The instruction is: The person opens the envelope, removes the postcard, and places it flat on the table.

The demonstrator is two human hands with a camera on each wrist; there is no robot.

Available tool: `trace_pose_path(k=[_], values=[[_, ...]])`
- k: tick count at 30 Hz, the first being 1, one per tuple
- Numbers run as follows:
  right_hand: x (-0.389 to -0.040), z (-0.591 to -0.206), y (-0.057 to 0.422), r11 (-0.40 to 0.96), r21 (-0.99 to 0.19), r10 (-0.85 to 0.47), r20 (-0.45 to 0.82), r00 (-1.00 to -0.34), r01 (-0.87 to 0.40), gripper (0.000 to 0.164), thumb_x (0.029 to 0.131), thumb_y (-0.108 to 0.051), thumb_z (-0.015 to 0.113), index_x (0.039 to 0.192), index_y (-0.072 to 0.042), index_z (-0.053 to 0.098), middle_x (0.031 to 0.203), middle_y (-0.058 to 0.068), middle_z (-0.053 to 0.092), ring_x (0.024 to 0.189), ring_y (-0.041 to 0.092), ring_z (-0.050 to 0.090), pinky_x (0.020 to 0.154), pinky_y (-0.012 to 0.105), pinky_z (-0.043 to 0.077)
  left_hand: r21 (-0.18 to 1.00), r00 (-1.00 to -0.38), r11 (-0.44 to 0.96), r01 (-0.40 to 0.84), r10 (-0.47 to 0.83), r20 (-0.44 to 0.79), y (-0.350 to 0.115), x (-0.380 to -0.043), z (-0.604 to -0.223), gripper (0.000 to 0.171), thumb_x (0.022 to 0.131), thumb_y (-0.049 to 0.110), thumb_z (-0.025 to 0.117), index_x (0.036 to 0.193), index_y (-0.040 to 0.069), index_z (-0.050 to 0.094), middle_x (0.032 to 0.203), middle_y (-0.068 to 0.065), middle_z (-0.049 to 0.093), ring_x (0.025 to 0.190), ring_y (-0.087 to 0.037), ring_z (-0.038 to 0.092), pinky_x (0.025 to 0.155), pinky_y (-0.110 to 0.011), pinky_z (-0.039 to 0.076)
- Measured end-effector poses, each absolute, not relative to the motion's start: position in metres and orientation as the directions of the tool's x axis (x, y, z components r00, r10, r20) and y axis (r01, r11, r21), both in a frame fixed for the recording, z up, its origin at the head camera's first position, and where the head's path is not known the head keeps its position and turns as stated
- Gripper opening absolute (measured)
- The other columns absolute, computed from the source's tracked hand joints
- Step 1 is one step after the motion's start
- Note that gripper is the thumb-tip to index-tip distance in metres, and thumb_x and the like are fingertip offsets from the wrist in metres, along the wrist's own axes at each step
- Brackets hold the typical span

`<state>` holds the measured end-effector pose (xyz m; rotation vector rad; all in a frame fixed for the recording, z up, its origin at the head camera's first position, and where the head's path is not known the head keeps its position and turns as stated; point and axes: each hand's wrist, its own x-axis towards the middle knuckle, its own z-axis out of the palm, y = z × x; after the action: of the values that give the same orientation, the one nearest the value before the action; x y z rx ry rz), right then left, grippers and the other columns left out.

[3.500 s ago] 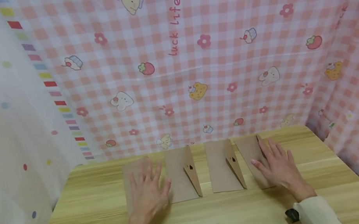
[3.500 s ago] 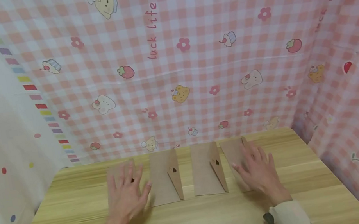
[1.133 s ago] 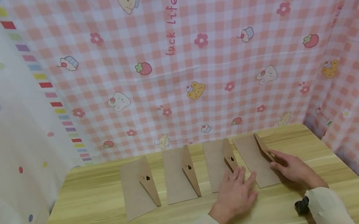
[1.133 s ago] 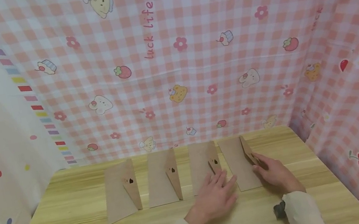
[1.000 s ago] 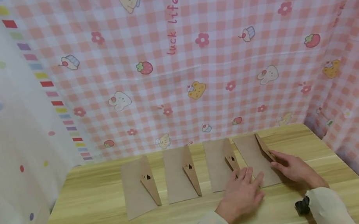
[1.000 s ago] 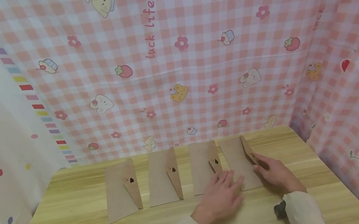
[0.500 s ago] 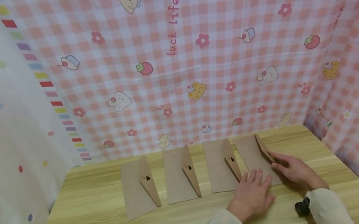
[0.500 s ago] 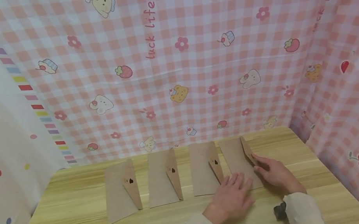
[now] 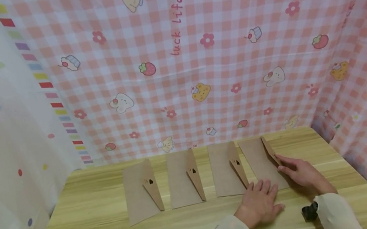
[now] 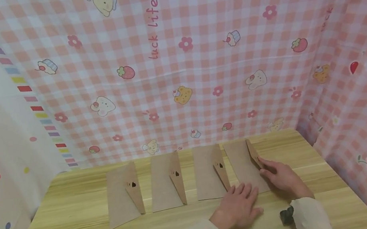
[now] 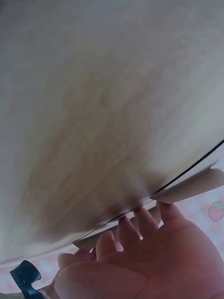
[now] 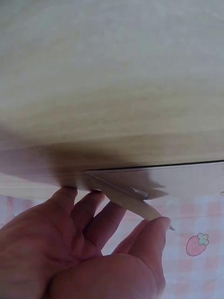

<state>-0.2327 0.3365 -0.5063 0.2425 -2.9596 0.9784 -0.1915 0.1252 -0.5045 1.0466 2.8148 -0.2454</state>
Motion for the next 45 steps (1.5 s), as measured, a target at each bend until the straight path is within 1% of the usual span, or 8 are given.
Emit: trace_pose_path(k=[7, 13, 19, 28, 34, 38, 42, 45], values=[[-0.2354, -0.5043, 0.3364, 0.772, -0.616, -0.132, 0.085, -0.988, -0.156, 0.049, 0.102, -0.024, 0.056, 0.146, -0.002, 0.047, 0.139, 0.029, 0.051, 0.129, 0.050, 0.046, 0.102, 0.065, 0.037, -0.107, -0.748, 0.745, 0.658, 0.630, -0.210, 0.1239, -0.1932, -0.5014, 0.063, 0.100, 0.066, 0.020, 0.156, 0.038, 0.024, 0.162, 0.016, 0.021, 0.149, -0.006, 0.021, 0.120, -0.030, 0.022], [-0.2340, -0.5017, 0.3363, 0.737, -0.663, -0.118, 0.064, -0.991, -0.131, 0.051, 0.103, -0.024, 0.054, 0.148, -0.001, 0.044, 0.135, 0.029, 0.055, 0.126, 0.046, 0.052, 0.101, 0.060, 0.042, -0.084, -0.768, 0.772, 0.630, 0.601, -0.222, 0.1261, -0.1906, -0.4969, 0.064, 0.099, 0.067, 0.024, 0.156, 0.038, 0.026, 0.162, 0.016, 0.021, 0.149, -0.005, 0.021, 0.119, -0.028, 0.022], [-0.2348, -0.5008, 0.3357, 0.743, -0.649, -0.124, 0.103, -0.987, -0.161, 0.047, 0.102, -0.018, 0.056, 0.144, 0.000, 0.048, 0.130, 0.029, 0.060, 0.120, 0.041, 0.058, 0.098, 0.056, 0.046, -0.094, -0.775, 0.781, 0.618, 0.584, -0.241, 0.1291, -0.1893, -0.4972, 0.065, 0.098, 0.069, 0.024, 0.156, 0.038, 0.025, 0.162, 0.016, 0.020, 0.149, -0.005, 0.019, 0.119, -0.027, 0.022], [-0.2372, -0.5051, 0.3337, 0.760, -0.630, -0.109, 0.124, -0.986, -0.163, 0.044, 0.100, -0.008, 0.056, 0.144, -0.002, 0.050, 0.126, 0.030, 0.062, 0.116, 0.042, 0.059, 0.095, 0.057, 0.047, -0.100, -0.766, 0.771, 0.629, 0.592, -0.251, 0.1288, -0.1902, -0.5007, 0.065, 0.098, 0.069, 0.024, 0.156, 0.039, 0.024, 0.162, 0.017, 0.018, 0.149, -0.004, 0.018, 0.119, -0.027, 0.022], [-0.2362, -0.5031, 0.3339, 0.753, -0.634, -0.107, 0.149, -0.983, -0.178, 0.044, 0.100, -0.004, 0.054, 0.144, -0.003, 0.050, 0.130, 0.030, 0.059, 0.122, 0.043, 0.055, 0.098, 0.059, 0.044, -0.086, -0.762, 0.770, 0.633, 0.598, -0.249, 0.1290, -0.1905, -0.5018, 0.065, 0.098, 0.069, 0.025, 0.156, 0.040, 0.024, 0.162, 0.018, 0.019, 0.149, -0.004, 0.018, 0.119, -0.027, 0.022], [-0.2360, -0.5004, 0.3337, 0.751, -0.630, -0.116, 0.168, -0.979, -0.197, 0.042, 0.099, -0.001, 0.052, 0.141, -0.002, 0.054, 0.133, 0.029, 0.058, 0.123, 0.043, 0.054, 0.099, 0.060, 0.043, -0.081, -0.763, 0.771, 0.631, 0.598, -0.246, 0.1283, -0.1905, -0.5016, 0.065, 0.098, 0.069, 0.027, 0.155, 0.040, 0.025, 0.162, 0.018, 0.019, 0.149, -0.003, 0.019, 0.119, -0.027, 0.023], [-0.2355, -0.4982, 0.3339, 0.752, -0.632, -0.116, 0.155, -0.981, -0.189, 0.036, 0.102, -0.004, 0.049, 0.136, 0.001, 0.058, 0.134, 0.027, 0.057, 0.125, 0.044, 0.052, 0.100, 0.059, 0.042, -0.064, -0.760, 0.773, 0.631, 0.600, -0.248, 0.1286, -0.1907, -0.5012, 0.064, 0.098, 0.068, 0.028, 0.155, 0.040, 0.025, 0.162, 0.018, 0.019, 0.149, -0.003, 0.018, 0.119, -0.027, 0.022], [-0.2358, -0.4976, 0.3347, 0.748, -0.640, -0.116, 0.136, -0.984, -0.176, 0.036, 0.103, -0.010, 0.049, 0.136, 0.005, 0.056, 0.135, 0.030, 0.056, 0.124, 0.045, 0.052, 0.099, 0.059, 0.043, -0.049, -0.758, 0.776, 0.629, 0.599, -0.256, 0.1282, -0.1914, -0.5013, 0.064, 0.098, 0.068, 0.028, 0.155, 0.040, 0.024, 0.162, 0.018, 0.018, 0.149, -0.003, 0.017, 0.119, -0.027, 0.022]])
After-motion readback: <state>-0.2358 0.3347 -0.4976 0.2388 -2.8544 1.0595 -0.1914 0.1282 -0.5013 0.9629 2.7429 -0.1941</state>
